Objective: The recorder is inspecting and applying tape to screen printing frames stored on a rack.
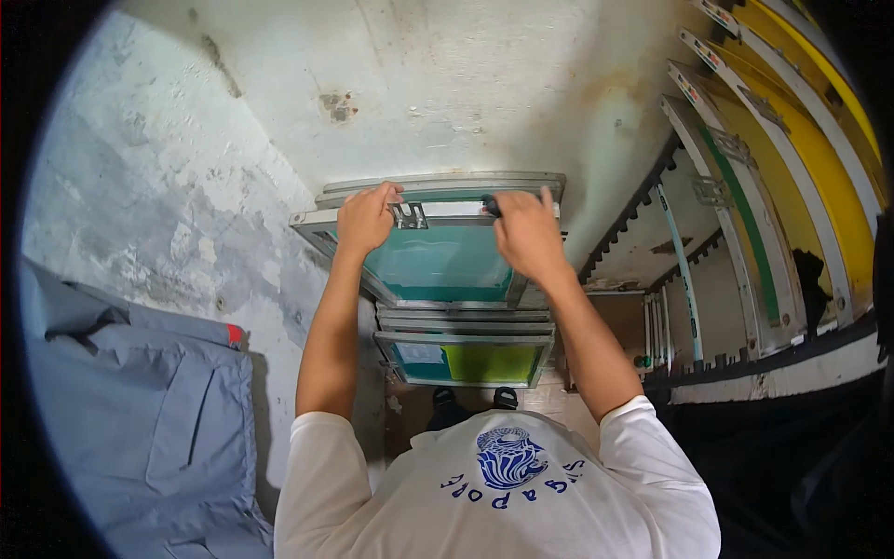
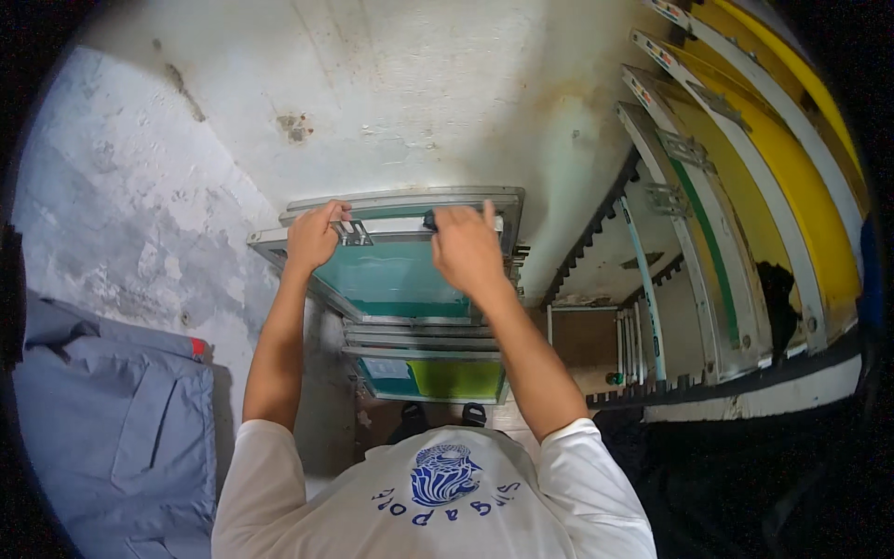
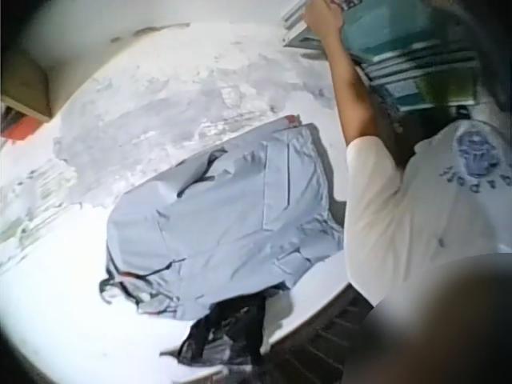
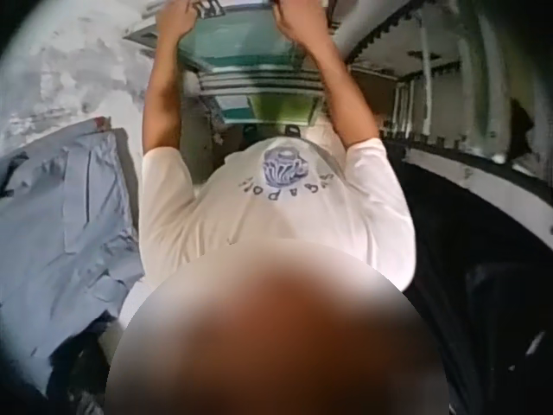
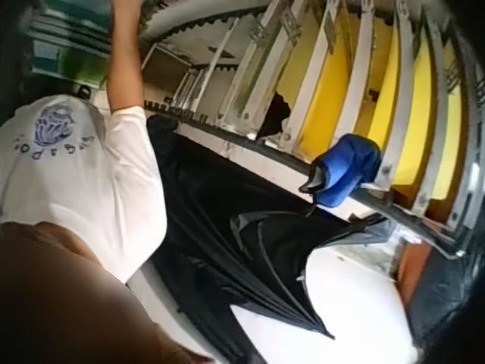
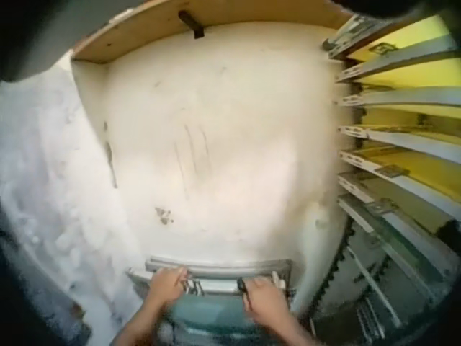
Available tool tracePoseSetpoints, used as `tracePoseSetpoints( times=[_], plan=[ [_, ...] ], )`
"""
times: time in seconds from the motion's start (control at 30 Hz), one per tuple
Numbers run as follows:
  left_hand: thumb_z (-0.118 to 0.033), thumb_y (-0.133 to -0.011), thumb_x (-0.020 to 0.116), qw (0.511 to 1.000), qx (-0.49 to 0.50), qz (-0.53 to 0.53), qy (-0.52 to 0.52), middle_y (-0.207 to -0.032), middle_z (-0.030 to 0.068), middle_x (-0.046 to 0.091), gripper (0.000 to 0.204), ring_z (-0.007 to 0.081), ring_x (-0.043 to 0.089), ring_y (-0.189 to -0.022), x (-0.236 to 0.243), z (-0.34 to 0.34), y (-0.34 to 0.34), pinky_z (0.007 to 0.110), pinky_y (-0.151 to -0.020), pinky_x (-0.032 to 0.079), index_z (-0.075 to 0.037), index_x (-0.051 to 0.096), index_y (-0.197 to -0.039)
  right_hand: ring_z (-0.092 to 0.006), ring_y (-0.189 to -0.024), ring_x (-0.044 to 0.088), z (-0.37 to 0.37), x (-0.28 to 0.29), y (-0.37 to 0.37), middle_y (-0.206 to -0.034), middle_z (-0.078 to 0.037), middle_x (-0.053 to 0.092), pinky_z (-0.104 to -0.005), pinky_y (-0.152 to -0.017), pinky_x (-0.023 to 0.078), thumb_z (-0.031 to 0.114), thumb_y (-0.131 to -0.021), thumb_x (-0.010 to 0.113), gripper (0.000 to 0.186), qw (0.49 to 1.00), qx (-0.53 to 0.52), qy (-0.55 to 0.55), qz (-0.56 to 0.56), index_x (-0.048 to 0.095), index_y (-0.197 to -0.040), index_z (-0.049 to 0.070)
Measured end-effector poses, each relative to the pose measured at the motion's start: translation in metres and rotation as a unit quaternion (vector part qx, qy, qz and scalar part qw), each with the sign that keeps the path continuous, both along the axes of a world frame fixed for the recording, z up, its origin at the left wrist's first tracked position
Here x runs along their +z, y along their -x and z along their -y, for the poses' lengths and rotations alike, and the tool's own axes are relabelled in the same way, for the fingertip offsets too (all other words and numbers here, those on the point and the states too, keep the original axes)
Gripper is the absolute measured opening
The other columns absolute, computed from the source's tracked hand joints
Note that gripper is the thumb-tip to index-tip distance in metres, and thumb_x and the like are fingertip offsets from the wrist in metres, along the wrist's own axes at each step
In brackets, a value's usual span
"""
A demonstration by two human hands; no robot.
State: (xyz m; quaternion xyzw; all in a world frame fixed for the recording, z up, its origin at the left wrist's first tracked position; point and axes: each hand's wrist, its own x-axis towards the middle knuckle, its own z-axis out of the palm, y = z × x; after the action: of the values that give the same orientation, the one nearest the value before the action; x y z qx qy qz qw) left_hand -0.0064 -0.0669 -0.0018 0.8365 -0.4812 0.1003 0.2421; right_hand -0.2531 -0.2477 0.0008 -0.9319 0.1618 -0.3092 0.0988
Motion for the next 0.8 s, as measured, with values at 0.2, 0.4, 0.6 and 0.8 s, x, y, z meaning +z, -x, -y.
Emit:
tracePoseSetpoints(
  times=[0.2, 0.4, 0.6, 0.8],
  plan=[
    [-0.008, -0.089, 0.050, 1.000, 0.002, -0.006, -0.009, -0.103, -0.0036, 0.079, 0.035, 0.0262, 0.070, -0.101, 0.003, -0.002, 0.004, 0.046, -0.090, 0.049, -0.019, 0.066, -0.117, -0.0383, -0.113, 0.067, -0.013, 0.012, -0.042, -0.120, -0.019, 0.071, -0.0504, -0.105, 0.048, 0.003, -0.085, 0.065, 0.039, 0.977, 0.192, -0.089, 0.020, 0.069, -0.124, 0.000],
    [-0.036, -0.110, 0.044, 0.999, 0.025, 0.027, 0.000, -0.092, 0.0085, 0.075, 0.031, 0.0321, 0.070, -0.093, 0.002, 0.000, 0.001, 0.049, -0.085, 0.050, -0.020, 0.070, -0.115, -0.0407, -0.110, 0.070, 0.000, 0.015, -0.086, -0.124, -0.021, 0.073, -0.0429, -0.098, 0.054, -0.005, -0.085, 0.061, 0.042, 0.930, 0.300, -0.207, -0.053, 0.071, -0.125, 0.001],
    [-0.031, -0.104, 0.050, 0.999, 0.023, 0.030, 0.002, -0.090, 0.0112, 0.074, 0.025, 0.0332, 0.070, -0.093, 0.004, 0.005, -0.001, 0.049, -0.085, 0.050, -0.019, 0.071, -0.112, -0.0123, -0.090, 0.061, 0.013, 0.022, -0.088, -0.100, -0.005, 0.072, -0.0278, -0.087, 0.051, 0.000, -0.098, 0.059, 0.027, 0.892, 0.293, -0.343, -0.036, 0.069, -0.123, -0.001],
    [-0.019, -0.090, 0.056, 0.997, 0.031, 0.065, -0.024, -0.083, 0.0160, 0.071, 0.023, 0.0364, 0.069, -0.086, 0.007, 0.006, -0.005, 0.049, -0.083, 0.051, -0.017, 0.069, -0.109, -0.0078, -0.088, 0.058, -0.009, 0.028, -0.105, -0.097, 0.000, 0.070, -0.0273, -0.081, 0.051, 0.009, -0.101, 0.065, 0.023, 0.853, 0.318, -0.413, 0.010, 0.069, -0.121, -0.002]
  ],
)
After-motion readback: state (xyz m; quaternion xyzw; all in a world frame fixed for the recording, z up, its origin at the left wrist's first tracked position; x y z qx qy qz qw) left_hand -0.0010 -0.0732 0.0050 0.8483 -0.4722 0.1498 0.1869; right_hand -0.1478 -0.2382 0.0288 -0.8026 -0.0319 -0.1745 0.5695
